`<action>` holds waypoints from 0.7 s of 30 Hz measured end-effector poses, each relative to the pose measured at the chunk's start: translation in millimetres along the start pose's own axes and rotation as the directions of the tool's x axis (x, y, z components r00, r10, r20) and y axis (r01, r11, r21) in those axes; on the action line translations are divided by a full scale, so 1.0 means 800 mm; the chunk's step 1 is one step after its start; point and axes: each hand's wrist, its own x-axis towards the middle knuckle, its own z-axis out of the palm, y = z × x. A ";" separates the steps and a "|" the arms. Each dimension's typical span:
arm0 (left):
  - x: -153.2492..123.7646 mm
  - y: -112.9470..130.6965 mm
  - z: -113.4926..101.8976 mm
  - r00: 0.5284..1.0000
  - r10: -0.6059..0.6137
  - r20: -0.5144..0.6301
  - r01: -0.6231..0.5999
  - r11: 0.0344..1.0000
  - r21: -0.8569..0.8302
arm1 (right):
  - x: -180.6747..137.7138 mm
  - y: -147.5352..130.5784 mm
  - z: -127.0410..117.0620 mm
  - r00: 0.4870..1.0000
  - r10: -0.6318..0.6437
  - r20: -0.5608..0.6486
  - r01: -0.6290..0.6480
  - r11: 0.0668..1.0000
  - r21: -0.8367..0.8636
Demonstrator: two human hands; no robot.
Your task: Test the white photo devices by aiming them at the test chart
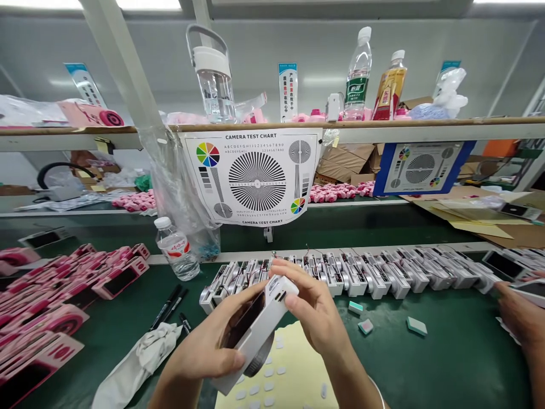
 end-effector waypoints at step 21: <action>-0.007 0.011 -0.004 1.000 0.022 0.016 -0.024 0.992 0.125 | -0.012 -0.005 0.011 1.000 -0.026 -0.018 0.025 0.999 -0.046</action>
